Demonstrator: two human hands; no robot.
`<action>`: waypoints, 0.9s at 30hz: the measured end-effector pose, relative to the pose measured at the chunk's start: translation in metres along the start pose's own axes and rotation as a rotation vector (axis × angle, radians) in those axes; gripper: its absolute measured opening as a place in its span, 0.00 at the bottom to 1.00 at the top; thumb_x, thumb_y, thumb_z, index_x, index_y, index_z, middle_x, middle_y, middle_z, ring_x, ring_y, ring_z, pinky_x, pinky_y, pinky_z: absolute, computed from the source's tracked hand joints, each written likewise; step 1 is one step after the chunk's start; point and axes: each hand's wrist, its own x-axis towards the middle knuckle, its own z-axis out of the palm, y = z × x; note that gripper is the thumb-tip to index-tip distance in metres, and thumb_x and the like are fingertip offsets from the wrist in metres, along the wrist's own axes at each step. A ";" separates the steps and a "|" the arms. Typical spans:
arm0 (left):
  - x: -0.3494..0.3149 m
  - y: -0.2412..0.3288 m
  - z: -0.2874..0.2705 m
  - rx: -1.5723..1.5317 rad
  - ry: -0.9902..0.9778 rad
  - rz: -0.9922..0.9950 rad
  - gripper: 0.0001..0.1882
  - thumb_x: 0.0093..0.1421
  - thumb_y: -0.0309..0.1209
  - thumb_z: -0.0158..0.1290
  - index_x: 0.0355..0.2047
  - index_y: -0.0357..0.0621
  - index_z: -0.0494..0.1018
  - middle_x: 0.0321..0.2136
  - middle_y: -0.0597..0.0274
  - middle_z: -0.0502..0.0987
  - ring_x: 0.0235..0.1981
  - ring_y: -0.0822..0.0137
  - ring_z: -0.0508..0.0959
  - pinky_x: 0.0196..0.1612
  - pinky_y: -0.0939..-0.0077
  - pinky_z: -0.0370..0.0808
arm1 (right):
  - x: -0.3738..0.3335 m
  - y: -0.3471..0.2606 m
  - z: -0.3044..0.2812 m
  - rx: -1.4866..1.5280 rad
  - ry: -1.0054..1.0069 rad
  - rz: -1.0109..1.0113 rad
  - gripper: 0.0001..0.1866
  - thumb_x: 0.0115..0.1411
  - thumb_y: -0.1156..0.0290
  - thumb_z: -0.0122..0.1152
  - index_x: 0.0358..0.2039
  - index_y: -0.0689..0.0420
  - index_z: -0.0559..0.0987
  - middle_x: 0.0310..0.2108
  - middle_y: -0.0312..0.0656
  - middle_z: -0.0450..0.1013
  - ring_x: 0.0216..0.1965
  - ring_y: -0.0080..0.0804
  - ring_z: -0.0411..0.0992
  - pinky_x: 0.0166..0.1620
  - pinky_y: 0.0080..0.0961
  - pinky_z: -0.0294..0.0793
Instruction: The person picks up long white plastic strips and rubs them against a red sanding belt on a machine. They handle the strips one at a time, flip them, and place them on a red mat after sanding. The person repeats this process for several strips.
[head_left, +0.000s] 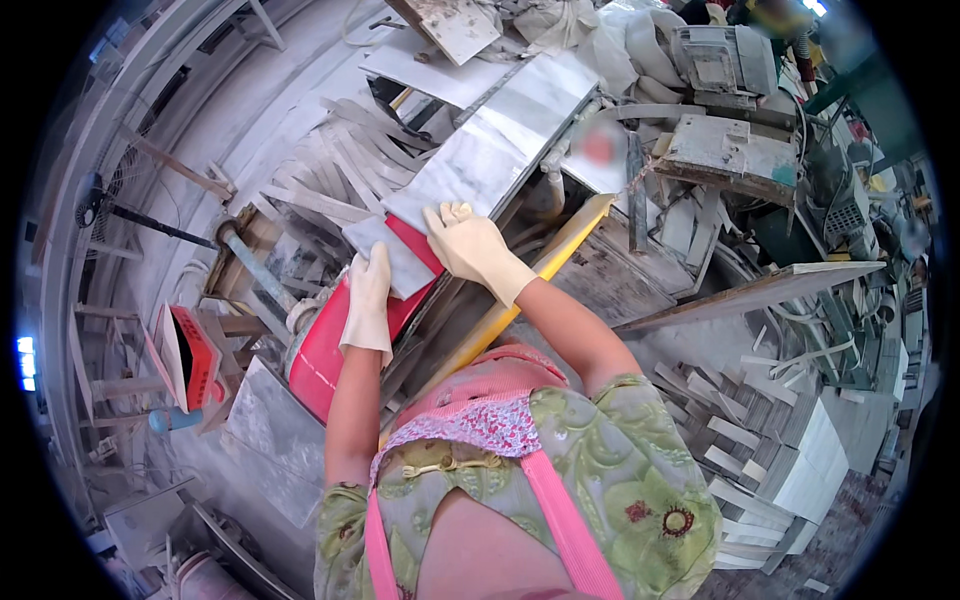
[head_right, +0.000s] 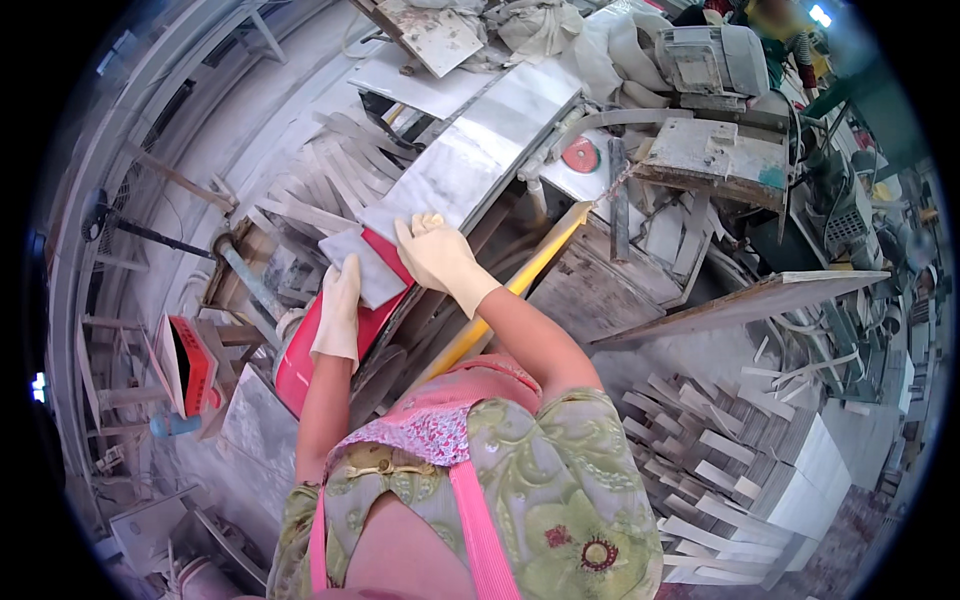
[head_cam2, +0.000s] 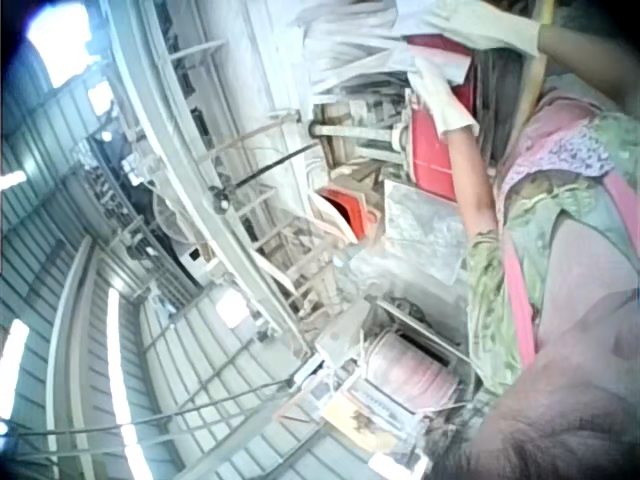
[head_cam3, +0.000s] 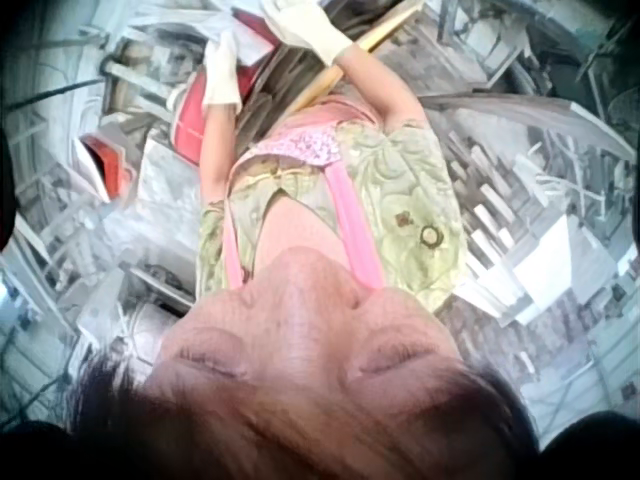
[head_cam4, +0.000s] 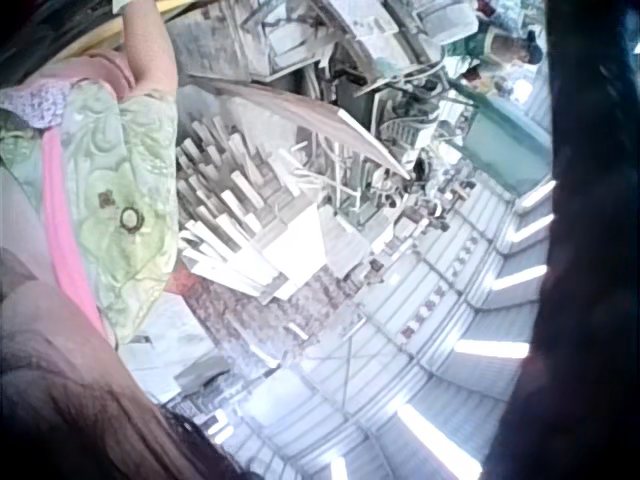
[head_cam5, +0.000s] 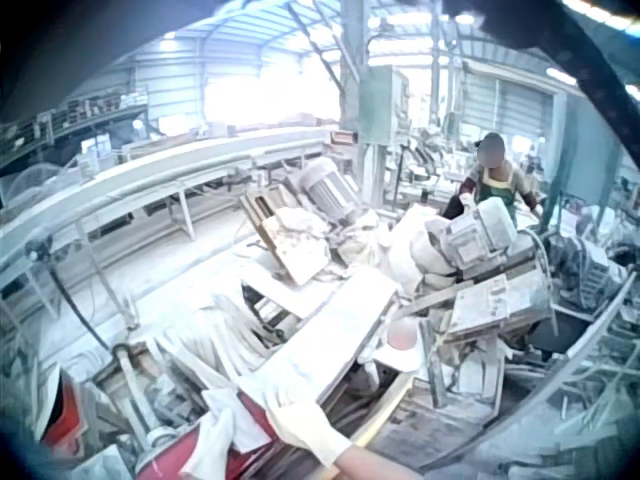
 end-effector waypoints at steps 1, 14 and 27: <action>0.009 0.000 0.004 0.129 0.013 -0.012 0.28 0.67 0.45 0.44 0.47 0.26 0.74 0.39 0.54 0.81 0.41 0.62 0.79 0.46 0.64 0.73 | 0.005 0.000 -0.010 0.229 -0.063 0.064 0.22 0.67 0.60 0.54 0.56 0.60 0.73 0.41 0.61 0.78 0.45 0.60 0.77 0.49 0.48 0.76; 0.002 0.056 0.049 0.247 -0.029 -0.106 0.35 0.61 0.46 0.55 0.58 0.26 0.66 0.39 0.46 0.80 0.29 0.57 0.83 0.20 0.65 0.82 | 0.005 0.061 0.023 -0.190 0.288 0.015 0.45 0.61 0.42 0.60 0.68 0.62 0.66 0.66 0.64 0.62 0.69 0.67 0.57 0.72 0.55 0.48; 0.045 0.064 0.087 -0.009 -0.060 -0.130 0.35 0.64 0.51 0.55 0.53 0.26 0.68 0.31 0.44 0.79 0.22 0.57 0.79 0.18 0.63 0.76 | 0.026 0.031 -0.011 0.509 0.113 0.147 0.21 0.70 0.56 0.45 0.41 0.62 0.78 0.35 0.63 0.76 0.41 0.66 0.74 0.45 0.50 0.74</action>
